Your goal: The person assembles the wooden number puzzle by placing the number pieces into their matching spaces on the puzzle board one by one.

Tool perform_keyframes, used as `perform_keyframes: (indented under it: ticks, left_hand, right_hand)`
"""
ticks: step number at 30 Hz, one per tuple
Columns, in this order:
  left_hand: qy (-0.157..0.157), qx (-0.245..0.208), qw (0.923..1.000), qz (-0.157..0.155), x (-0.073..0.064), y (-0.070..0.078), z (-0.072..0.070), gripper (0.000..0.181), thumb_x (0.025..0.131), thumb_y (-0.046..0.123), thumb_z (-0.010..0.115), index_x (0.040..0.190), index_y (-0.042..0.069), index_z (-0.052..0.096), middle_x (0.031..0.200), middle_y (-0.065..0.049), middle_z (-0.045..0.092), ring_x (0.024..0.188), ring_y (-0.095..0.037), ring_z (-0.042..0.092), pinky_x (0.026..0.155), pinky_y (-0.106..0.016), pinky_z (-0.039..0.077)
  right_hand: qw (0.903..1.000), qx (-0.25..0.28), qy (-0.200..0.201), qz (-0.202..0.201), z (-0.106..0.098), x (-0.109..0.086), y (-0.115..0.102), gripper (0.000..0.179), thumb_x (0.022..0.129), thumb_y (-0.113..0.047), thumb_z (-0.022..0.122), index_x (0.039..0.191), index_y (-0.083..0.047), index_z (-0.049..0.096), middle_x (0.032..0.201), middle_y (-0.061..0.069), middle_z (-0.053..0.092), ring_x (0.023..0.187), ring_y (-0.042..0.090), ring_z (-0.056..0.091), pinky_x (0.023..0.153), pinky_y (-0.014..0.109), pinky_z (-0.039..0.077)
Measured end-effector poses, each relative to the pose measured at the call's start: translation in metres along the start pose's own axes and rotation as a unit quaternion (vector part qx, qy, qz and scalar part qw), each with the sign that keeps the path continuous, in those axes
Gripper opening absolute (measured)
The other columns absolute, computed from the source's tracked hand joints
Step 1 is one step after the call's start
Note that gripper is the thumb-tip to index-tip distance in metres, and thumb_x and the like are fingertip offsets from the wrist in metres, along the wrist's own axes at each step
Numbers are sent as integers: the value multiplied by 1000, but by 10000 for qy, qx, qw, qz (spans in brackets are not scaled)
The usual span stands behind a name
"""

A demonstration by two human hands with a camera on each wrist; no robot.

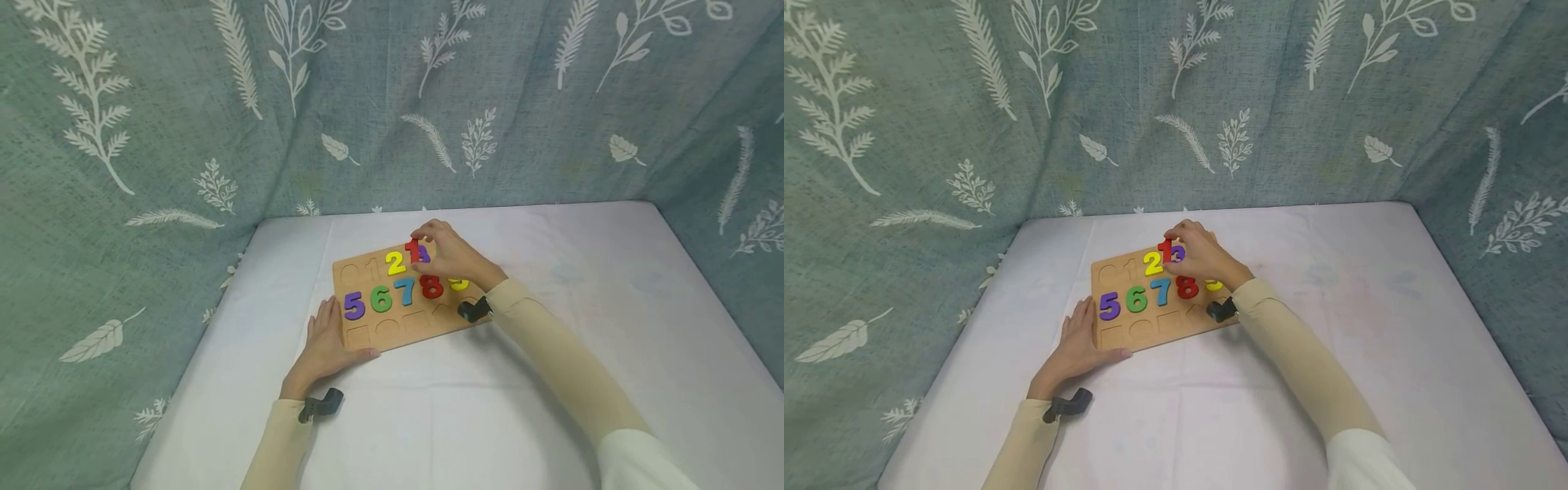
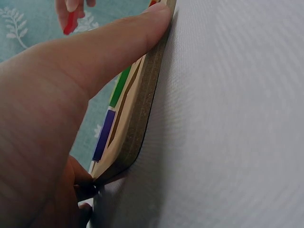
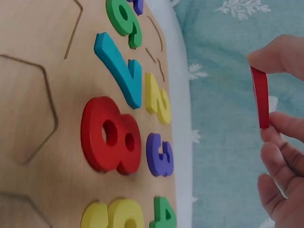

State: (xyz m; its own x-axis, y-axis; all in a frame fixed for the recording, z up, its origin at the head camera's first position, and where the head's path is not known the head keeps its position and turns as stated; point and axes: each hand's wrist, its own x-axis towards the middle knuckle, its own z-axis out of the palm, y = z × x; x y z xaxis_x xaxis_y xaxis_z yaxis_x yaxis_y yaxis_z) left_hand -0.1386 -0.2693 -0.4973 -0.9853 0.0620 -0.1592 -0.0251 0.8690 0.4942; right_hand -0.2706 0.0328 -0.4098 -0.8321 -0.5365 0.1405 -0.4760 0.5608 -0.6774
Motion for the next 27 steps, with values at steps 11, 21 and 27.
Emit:
perform_keyframes:
  ticks: [11,21,27]
  left_hand:
    - [-61,47,10000,-32,0,-1,-1,149,66,79,80,167,10,-3,176,-15,-3,164,-37,-7,131,-64,-3]
    - [-77,58,10000,-25,1,-1,-2,148,67,78,80,167,9,-3,176,-16,-3,163,-38,-6,131,-65,-3]
    - [-74,94,9999,1,1,-2,-2,148,67,78,80,167,8,-4,176,-17,-3,163,-39,-6,130,-66,-2]
  right_hand:
    - [9996,214,-163,-53,18,26,0,59,88,-32,80,138,-7,62,138,11,55,130,32,50,103,47,55]
    - [9994,81,-262,-206,40,47,9,59,89,-30,80,139,-4,61,136,14,56,126,33,52,100,45,53]
    - [9992,-112,-295,-228,51,57,5,59,89,-27,80,139,-3,62,136,15,58,124,31,53,104,47,52]
